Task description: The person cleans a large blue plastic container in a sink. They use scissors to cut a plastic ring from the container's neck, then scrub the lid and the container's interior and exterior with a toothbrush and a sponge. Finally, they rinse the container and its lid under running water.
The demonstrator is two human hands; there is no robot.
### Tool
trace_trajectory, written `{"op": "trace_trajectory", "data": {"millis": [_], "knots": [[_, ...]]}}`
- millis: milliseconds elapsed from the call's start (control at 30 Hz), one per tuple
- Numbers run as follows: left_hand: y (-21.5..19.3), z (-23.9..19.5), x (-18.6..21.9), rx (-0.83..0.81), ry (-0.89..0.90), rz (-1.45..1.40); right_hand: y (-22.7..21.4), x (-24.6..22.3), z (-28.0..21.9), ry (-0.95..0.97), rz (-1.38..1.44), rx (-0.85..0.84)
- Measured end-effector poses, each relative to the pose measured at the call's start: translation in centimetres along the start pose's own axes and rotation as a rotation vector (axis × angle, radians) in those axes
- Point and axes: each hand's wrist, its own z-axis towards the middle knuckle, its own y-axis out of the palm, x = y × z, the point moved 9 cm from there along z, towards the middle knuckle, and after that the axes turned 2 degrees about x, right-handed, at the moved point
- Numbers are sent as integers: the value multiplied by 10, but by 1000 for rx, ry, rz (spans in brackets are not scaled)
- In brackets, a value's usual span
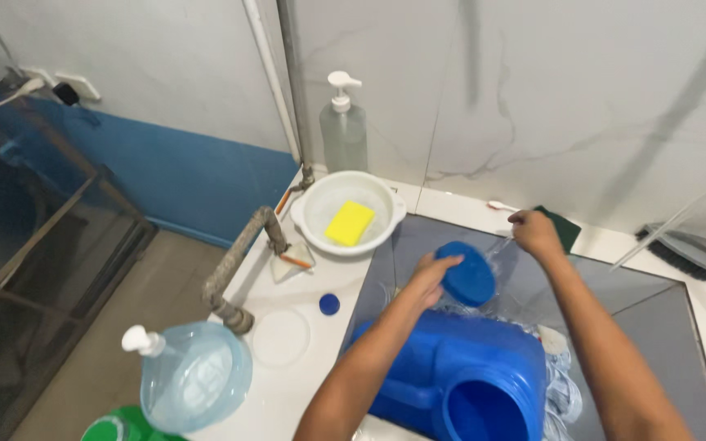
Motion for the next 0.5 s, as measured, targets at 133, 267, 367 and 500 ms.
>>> {"op": "trace_trajectory", "data": {"millis": [133,267,367,500], "knots": [[-63,-70,51,235,-54,-21,35,21,41,-25,-558,180],[-83,-100,78,223,-114,-106,39,2,47,-116,-694,322],[-87,-101,75,217,-98,-92,43,-69,31,-420,-613,371],[-84,-88,55,214,-137,-47,71,-191,39,-607,-146,81]]}}
